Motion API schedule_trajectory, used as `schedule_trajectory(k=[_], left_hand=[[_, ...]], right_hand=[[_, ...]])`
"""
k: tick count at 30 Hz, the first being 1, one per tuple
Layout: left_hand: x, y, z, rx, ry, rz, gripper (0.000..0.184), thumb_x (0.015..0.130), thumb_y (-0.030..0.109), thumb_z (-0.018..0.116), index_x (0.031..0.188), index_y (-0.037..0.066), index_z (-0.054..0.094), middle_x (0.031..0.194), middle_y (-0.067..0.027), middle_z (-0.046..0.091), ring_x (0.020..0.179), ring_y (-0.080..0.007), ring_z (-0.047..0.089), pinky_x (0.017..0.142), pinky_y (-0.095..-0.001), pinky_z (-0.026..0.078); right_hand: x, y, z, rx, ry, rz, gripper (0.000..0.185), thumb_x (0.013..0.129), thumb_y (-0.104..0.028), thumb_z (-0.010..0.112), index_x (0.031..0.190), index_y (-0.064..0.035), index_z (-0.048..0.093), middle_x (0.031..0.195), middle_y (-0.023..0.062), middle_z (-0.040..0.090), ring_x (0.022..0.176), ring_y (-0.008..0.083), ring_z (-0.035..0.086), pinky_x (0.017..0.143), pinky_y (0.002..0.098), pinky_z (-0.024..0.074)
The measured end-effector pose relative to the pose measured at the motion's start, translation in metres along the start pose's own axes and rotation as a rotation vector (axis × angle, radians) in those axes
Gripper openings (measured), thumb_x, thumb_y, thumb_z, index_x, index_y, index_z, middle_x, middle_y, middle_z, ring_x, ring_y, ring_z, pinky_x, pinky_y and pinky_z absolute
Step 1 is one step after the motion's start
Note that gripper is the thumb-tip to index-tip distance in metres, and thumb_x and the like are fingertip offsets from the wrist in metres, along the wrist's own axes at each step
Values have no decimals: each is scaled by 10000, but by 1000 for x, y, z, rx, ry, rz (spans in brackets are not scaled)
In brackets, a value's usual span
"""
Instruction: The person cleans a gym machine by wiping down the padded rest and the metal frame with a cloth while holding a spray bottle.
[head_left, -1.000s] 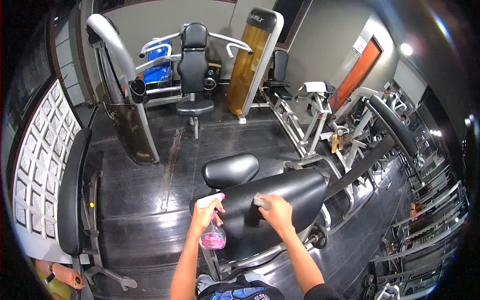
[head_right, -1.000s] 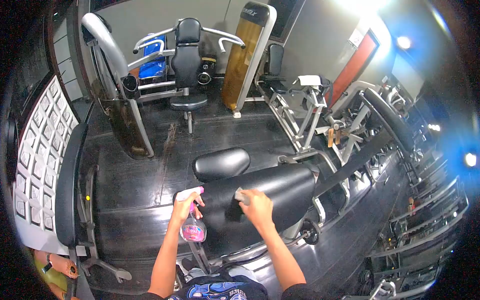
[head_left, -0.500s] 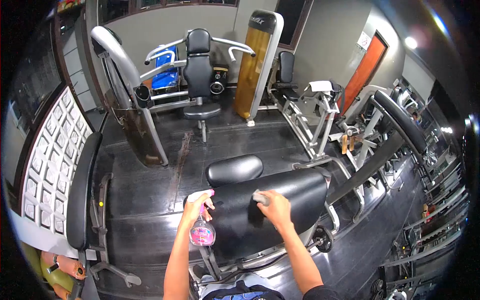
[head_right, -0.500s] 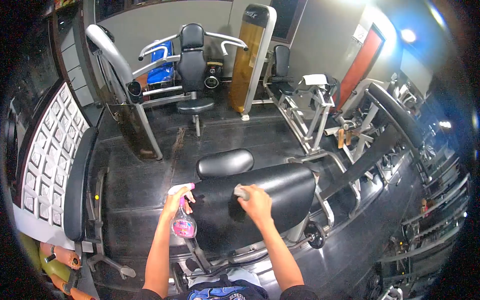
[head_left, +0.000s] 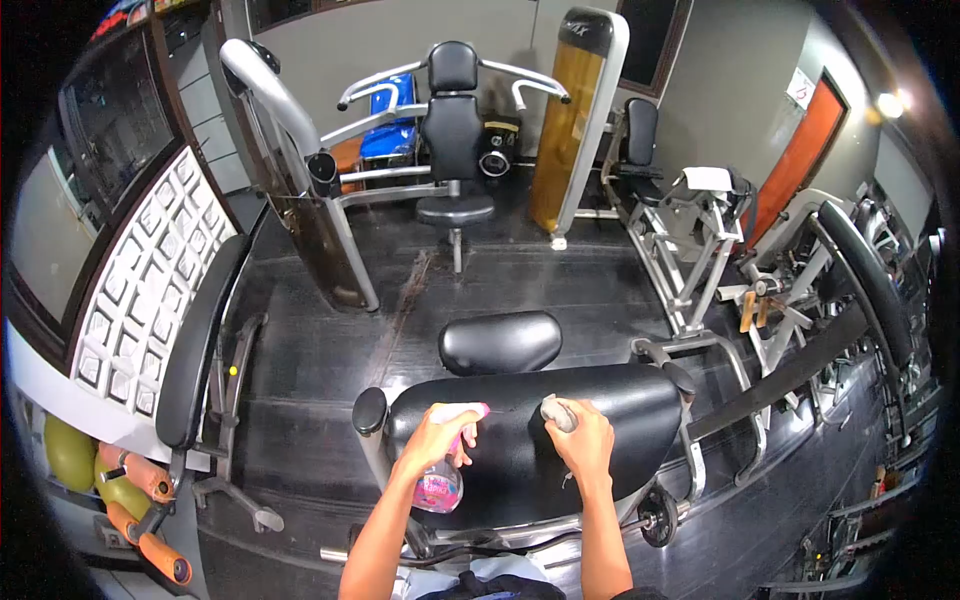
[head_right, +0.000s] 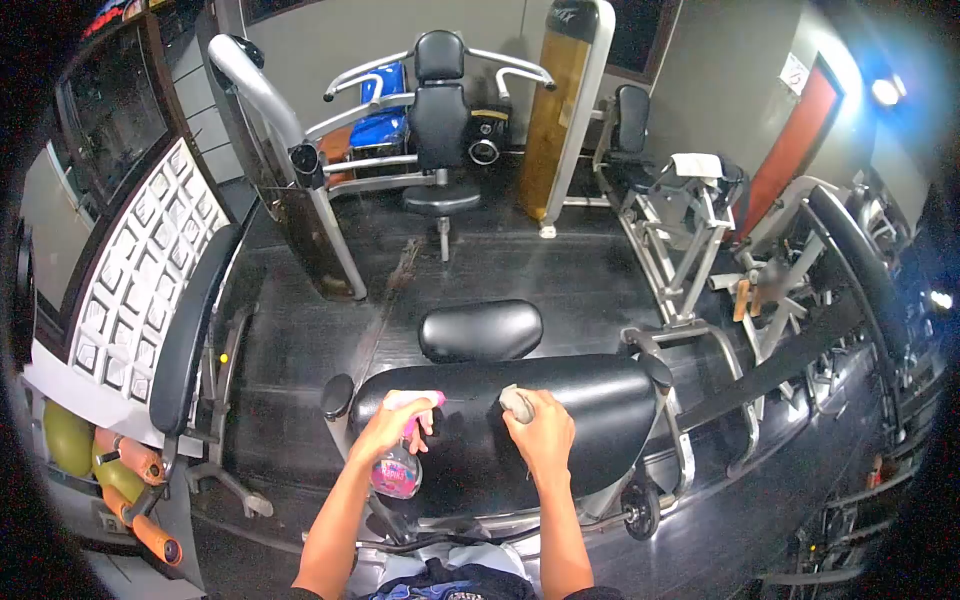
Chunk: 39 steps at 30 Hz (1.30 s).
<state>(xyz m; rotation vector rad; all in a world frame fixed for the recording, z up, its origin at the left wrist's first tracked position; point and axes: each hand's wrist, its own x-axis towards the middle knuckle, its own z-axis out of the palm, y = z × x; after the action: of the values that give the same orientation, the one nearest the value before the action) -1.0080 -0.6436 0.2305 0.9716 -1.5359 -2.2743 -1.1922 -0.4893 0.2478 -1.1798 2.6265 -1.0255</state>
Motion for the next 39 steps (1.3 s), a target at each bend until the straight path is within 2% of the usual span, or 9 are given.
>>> schedule_trajectory(k=[10,15,16,21,23,27,30,37,39], left_hand=[[6,4,-12,-113,150,18,336,918,290,609,1063,-9,661,717,-107,620,388,-189,547,403,-317,511],[6,1,-14,-123,193,17,322,926,287,597,1080,12,665,728,-114,628,400,-196,566,394,-296,486],[6,2,-14,-43,167,31,379,948,345,535,1049,-10,620,773,-148,653,423,-211,575,436,-347,523],[6,1,-13,-51,160,25,393,937,352,545,1054,-12,632,777,-151,653,422,-216,576,434,-347,523],[7,2,-14,-145,161,18,310,943,256,569,1086,-3,661,729,-121,629,404,-195,565,387,-302,488],[9,6,-16,-54,147,-54,406,927,368,550,1029,-18,627,787,-157,653,448,-224,592,458,-356,531],[12,10,-17,-109,101,-80,365,922,336,587,1031,-10,630,753,-130,640,455,-220,607,433,-324,506],[15,6,-14,-111,36,-41,383,938,347,592,1091,-2,631,744,-101,625,478,-225,633,434,-308,511],[15,1,-15,-61,15,-12,391,949,374,559,1118,28,630,774,-106,626,493,-223,633,505,-346,559]], right_hand=[[20,-37,24,-184,-320,-418,332,716,-243,771,1037,-181,718,988,60,664,945,290,649,789,436,556],[63,-4,-10,-241,-399,-191,294,687,-263,767,976,-211,762,950,54,713,877,287,695,803,412,554],[69,-3,-6,-236,-434,-191,287,693,-262,768,975,-209,758,940,68,702,883,291,693,795,422,557],[61,-26,41,-135,-414,-396,293,707,-270,764,994,-221,747,954,64,682,920,299,680,820,437,554],[59,-28,40,-147,-401,-423,299,716,-283,758,1008,-221,743,964,64,690,918,296,684,818,435,557],[76,-12,-3,-226,-548,-219,279,705,-343,748,973,-265,760,937,64,720,891,303,699,817,432,558],[89,4,-14,-286,-536,-79,234,721,-341,739,939,-261,769,887,91,727,872,301,703,816,427,557],[66,-25,43,-186,-379,-352,274,738,-272,735,998,-186,748,994,96,699,911,330,689,813,455,551],[69,-21,29,-190,-406,-297,307,731,-297,738,1021,-193,747,1004,98,706,926,332,688,829,451,548]])
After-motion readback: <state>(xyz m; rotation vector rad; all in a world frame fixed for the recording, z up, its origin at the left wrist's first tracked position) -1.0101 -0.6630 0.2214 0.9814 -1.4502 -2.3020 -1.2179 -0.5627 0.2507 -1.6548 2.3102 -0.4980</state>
